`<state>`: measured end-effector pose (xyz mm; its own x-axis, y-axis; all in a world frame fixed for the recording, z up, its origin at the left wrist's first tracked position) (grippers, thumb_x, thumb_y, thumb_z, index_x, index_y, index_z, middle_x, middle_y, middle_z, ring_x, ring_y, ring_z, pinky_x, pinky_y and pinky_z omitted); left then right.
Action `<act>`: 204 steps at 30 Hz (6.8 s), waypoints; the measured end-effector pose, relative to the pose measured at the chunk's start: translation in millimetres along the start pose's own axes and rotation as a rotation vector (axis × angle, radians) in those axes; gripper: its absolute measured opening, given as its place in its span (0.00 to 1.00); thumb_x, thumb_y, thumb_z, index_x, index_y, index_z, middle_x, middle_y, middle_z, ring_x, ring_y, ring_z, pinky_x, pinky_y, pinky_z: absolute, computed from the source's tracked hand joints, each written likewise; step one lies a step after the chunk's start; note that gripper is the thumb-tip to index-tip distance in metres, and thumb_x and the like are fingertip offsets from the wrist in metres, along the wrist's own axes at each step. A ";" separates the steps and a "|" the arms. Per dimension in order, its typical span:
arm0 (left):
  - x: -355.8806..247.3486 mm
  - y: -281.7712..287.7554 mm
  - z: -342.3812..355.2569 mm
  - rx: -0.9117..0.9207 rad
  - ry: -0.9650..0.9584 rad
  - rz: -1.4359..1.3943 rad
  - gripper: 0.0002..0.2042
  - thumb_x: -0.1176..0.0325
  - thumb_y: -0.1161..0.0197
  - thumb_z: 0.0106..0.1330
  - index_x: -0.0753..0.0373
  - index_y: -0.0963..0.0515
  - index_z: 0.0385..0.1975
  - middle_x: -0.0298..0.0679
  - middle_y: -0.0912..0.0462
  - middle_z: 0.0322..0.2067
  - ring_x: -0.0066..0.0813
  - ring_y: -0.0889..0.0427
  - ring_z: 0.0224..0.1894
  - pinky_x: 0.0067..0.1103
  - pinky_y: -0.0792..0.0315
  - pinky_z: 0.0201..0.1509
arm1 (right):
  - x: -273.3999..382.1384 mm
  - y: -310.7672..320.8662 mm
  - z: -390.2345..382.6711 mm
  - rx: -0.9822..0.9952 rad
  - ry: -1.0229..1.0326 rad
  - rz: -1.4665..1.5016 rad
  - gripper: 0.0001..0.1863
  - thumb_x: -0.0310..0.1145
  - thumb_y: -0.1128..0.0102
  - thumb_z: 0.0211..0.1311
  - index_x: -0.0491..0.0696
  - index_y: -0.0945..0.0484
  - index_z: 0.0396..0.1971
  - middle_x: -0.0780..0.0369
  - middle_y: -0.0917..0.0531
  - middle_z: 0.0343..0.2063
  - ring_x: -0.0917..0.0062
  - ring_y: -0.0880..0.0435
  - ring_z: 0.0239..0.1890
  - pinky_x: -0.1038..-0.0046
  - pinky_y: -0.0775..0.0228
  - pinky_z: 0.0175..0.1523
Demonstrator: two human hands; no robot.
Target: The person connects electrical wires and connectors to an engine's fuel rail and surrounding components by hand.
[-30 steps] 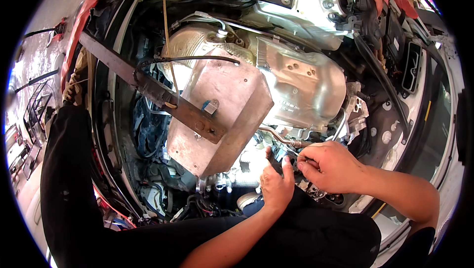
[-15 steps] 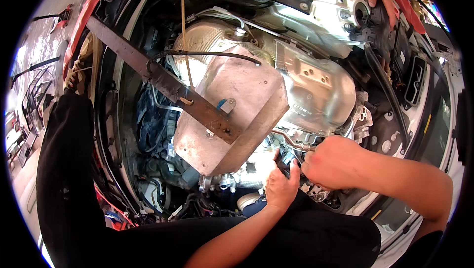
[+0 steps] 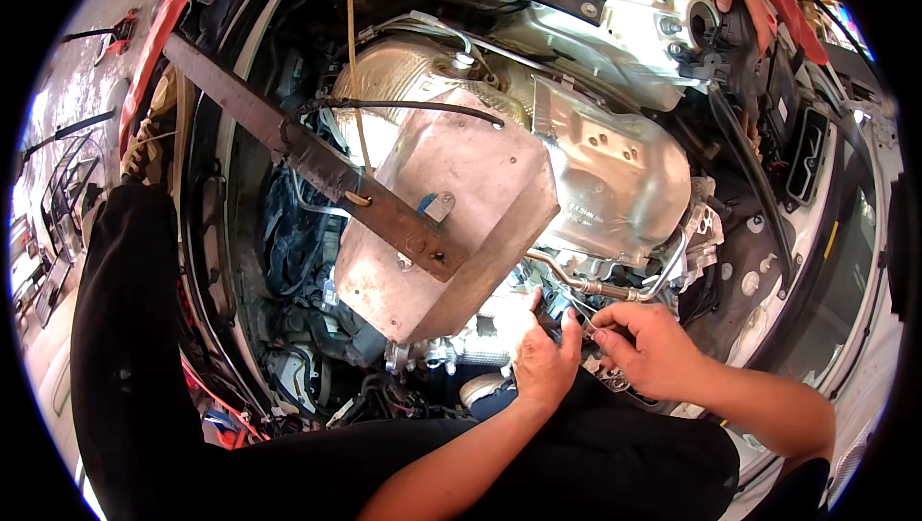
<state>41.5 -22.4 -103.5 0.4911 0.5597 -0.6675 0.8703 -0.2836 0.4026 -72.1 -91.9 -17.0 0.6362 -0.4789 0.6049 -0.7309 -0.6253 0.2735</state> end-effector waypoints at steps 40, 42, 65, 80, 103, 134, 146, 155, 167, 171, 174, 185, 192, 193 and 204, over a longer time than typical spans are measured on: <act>42.2 -61.2 -21.3 0.413 0.033 0.015 0.28 0.61 0.39 0.61 0.73 0.32 0.57 0.61 0.24 0.50 0.56 0.25 0.54 0.35 0.31 0.59 | 78.6 -46.9 54.3 0.713 0.342 -0.993 0.08 0.30 0.35 0.39 0.46 0.15 0.24 0.57 0.15 0.25 0.62 0.14 0.32 0.63 0.22 0.35; 34.7 -47.3 -16.4 0.208 -0.079 -0.024 0.28 0.60 0.39 0.61 0.73 0.32 0.57 0.61 0.24 0.50 0.56 0.25 0.54 0.36 0.32 0.59 | 82.1 -39.8 47.4 0.674 0.397 -0.968 0.08 0.31 0.35 0.40 0.47 0.16 0.24 0.58 0.15 0.24 0.62 0.14 0.32 0.63 0.22 0.35; 2.2 -12.8 -10.7 -0.001 0.055 -0.175 0.28 0.67 0.41 0.66 0.78 0.39 0.61 0.62 0.28 0.53 0.54 0.28 0.57 0.36 0.35 0.62 | 25.9 70.0 2.4 -0.307 0.165 0.233 0.24 0.15 0.43 0.51 0.43 0.30 0.52 0.62 0.23 0.37 0.81 0.23 0.31 0.82 0.30 0.29; -120.9 68.2 -11.9 0.074 -0.736 0.160 0.27 0.76 0.36 0.57 0.74 0.37 0.55 0.56 0.35 0.50 0.53 0.34 0.53 0.38 0.39 0.60 | -88.6 -46.2 -15.7 -0.229 -0.365 0.006 0.44 0.69 0.39 0.50 0.32 0.24 0.34 0.42 0.19 0.30 0.49 0.18 0.36 0.57 0.26 0.42; -185.4 -55.6 35.2 1.294 -1.074 1.370 0.23 0.54 0.32 0.49 0.67 0.18 0.38 0.49 0.15 0.41 0.44 0.16 0.46 0.33 0.22 0.49 | -67.6 -95.6 -41.0 -1.026 -0.875 0.480 0.28 0.46 0.34 0.58 0.43 0.26 0.53 0.52 0.17 0.42 0.56 0.19 0.49 0.60 0.27 0.52; -164.4 -66.4 36.3 1.793 -0.663 0.851 0.17 0.67 0.33 0.59 0.72 0.19 0.44 0.42 0.17 0.37 0.28 0.22 0.40 0.25 0.30 0.46 | -70.6 -91.1 -46.9 -0.948 -1.238 0.454 0.28 0.50 0.32 0.55 0.45 0.22 0.50 0.51 0.17 0.44 0.58 0.17 0.48 0.62 0.25 0.53; -167.3 -60.1 37.2 1.804 -0.753 0.765 0.10 0.72 0.40 0.59 0.69 0.17 0.37 0.41 0.17 0.31 0.28 0.21 0.35 0.25 0.29 0.42 | -70.3 -90.1 -51.2 -0.917 -1.162 0.424 0.25 0.45 0.32 0.55 0.44 0.22 0.48 0.51 0.18 0.46 0.57 0.19 0.51 0.62 0.26 0.55; -158.7 -67.5 35.0 1.784 -0.784 0.794 0.10 0.75 0.45 0.55 0.69 0.17 0.29 0.46 0.17 0.25 0.33 0.20 0.31 0.28 0.28 0.37 | -7.3 -22.6 -84.8 -1.112 -0.885 0.387 0.21 0.47 0.27 0.48 0.45 0.16 0.34 0.57 0.15 0.27 0.67 0.15 0.31 0.67 0.24 0.39; -218.7 -16.7 34.3 1.882 -1.122 1.451 0.17 0.60 0.42 0.65 0.71 0.18 0.39 0.46 0.14 0.36 0.34 0.15 0.37 0.30 0.24 0.45 | -16.5 -30.2 -78.9 -1.243 -0.975 0.352 0.15 0.41 0.35 0.52 0.43 0.17 0.24 0.51 0.18 0.24 0.56 0.18 0.30 0.59 0.26 0.38; -312.5 -26.2 29.1 1.655 -1.476 0.881 0.40 0.42 0.37 0.61 0.75 0.33 0.58 0.60 0.24 0.53 0.49 0.23 0.57 0.33 0.30 0.59 | -19.1 -23.4 -75.7 -1.285 -0.943 0.409 0.14 0.40 0.36 0.52 0.42 0.19 0.22 0.51 0.18 0.23 0.57 0.18 0.30 0.59 0.27 0.38; -340.1 -16.4 7.5 1.708 -1.483 0.563 0.42 0.41 0.38 0.63 0.76 0.38 0.62 0.60 0.27 0.56 0.47 0.25 0.59 0.32 0.31 0.61 | -18.7 -22.1 -77.3 -1.295 -0.954 0.411 0.15 0.41 0.34 0.52 0.42 0.19 0.21 0.51 0.18 0.23 0.57 0.18 0.30 0.60 0.27 0.38; -337.4 -21.5 -32.7 1.838 -1.400 0.289 0.17 0.59 0.47 0.74 0.67 0.24 0.51 0.39 0.15 0.42 0.27 0.20 0.46 0.23 0.30 0.53 | -16.3 -21.2 -76.2 -1.255 -0.978 0.365 0.15 0.43 0.30 0.53 0.45 0.17 0.25 0.52 0.17 0.24 0.57 0.17 0.32 0.60 0.27 0.39; -353.5 -12.5 -36.5 1.671 -1.388 0.225 0.13 0.66 0.51 0.75 0.65 0.22 0.46 0.37 0.14 0.42 0.27 0.19 0.45 0.23 0.30 0.53 | 11.2 -5.6 -106.1 -1.079 -1.132 0.176 0.27 0.49 0.27 0.49 0.36 0.19 0.30 0.50 0.16 0.30 0.58 0.16 0.36 0.61 0.25 0.44; -354.6 -12.8 -33.5 1.669 -1.388 0.228 0.13 0.66 0.51 0.75 0.65 0.22 0.46 0.37 0.14 0.42 0.27 0.19 0.45 0.23 0.30 0.53 | 7.5 -8.9 -110.6 -1.016 -1.133 0.208 0.30 0.50 0.26 0.48 0.34 0.20 0.30 0.49 0.16 0.31 0.59 0.15 0.37 0.62 0.24 0.45; -379.5 -26.8 -60.1 1.772 -1.222 0.014 0.18 0.55 0.51 0.75 0.64 0.20 0.38 0.36 0.14 0.37 0.23 0.20 0.42 0.22 0.29 0.52 | -71.2 -89.7 -35.0 -0.856 -1.075 0.494 0.39 0.56 0.31 0.51 0.39 0.27 0.52 0.48 0.19 0.46 0.56 0.19 0.50 0.61 0.26 0.53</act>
<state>-170.4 -180.4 176.6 -0.3622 0.1083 -0.9258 -0.3771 -0.9253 0.0393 -60.5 19.8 -58.4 -0.1245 -0.9917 0.0330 -0.6014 0.1019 0.7924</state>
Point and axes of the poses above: each hand's wrist, its own z-axis towards the middle knuckle, its own y-axis out of the back of the hand, x = y × z, the point moved 9 cm from there along z, towards the middle knuckle
